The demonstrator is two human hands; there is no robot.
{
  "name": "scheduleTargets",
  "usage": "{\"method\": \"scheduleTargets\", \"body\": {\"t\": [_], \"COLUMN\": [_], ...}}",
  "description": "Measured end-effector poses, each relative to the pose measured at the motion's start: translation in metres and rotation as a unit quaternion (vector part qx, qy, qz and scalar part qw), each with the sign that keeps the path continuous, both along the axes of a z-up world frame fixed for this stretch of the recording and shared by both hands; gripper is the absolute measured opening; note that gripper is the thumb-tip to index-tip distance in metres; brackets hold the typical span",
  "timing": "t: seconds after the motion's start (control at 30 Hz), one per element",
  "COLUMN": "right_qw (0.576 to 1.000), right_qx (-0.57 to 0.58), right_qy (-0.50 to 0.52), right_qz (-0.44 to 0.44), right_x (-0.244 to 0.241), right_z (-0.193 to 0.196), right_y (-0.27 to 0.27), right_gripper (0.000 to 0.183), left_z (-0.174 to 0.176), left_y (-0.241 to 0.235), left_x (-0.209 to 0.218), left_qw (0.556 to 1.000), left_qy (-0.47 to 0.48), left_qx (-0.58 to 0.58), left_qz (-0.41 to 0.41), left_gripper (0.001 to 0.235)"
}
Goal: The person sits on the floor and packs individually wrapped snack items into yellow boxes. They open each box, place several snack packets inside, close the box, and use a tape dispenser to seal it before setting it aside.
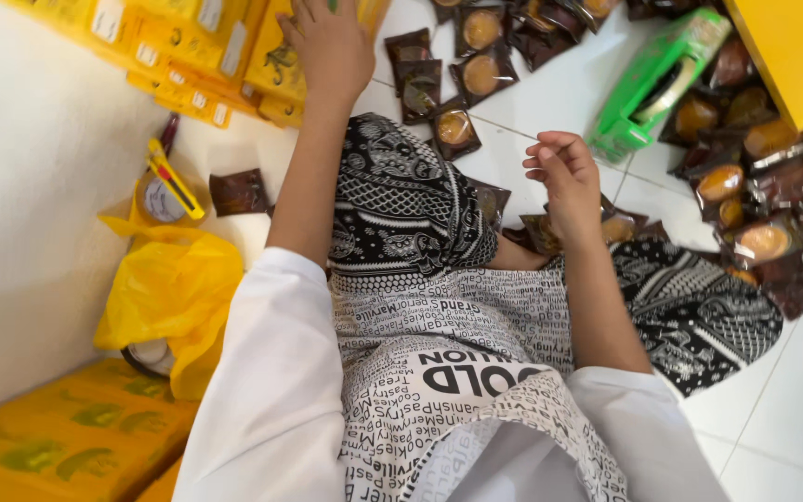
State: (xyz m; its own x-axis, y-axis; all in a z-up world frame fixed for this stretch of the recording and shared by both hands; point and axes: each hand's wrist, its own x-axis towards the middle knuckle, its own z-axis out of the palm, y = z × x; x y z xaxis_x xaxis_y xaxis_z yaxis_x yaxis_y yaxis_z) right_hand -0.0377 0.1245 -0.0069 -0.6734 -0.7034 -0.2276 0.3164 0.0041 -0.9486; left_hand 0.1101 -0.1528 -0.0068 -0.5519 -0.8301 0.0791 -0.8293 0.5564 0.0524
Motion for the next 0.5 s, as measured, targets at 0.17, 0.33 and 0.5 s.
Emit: {"method": "scheduleTargets", "body": {"t": [0.17, 0.33, 0.5], "right_qw": [0.942, 0.867, 0.822], "right_qx": [0.19, 0.256, 0.347], "right_qy": [0.226, 0.347, 0.353], "right_qz": [0.161, 0.251, 0.282], "right_x": [-0.038, -0.075, -0.071], "right_z": [0.036, -0.002, -0.025], "right_y": [0.022, 0.039, 0.036], "right_gripper": [0.017, 0.03, 0.031], "left_z": [0.073, 0.008, -0.031], "left_y": [0.069, 0.121, 0.18], "left_x": [-0.065, -0.117, -0.123], "left_qw": [0.928, 0.83, 0.811], "left_qy": [0.239, 0.168, -0.17], "left_qx": [0.095, 0.24, 0.345], "left_qz": [-0.268, -0.475, -0.442], "left_gripper": [0.025, 0.037, 0.046]}}
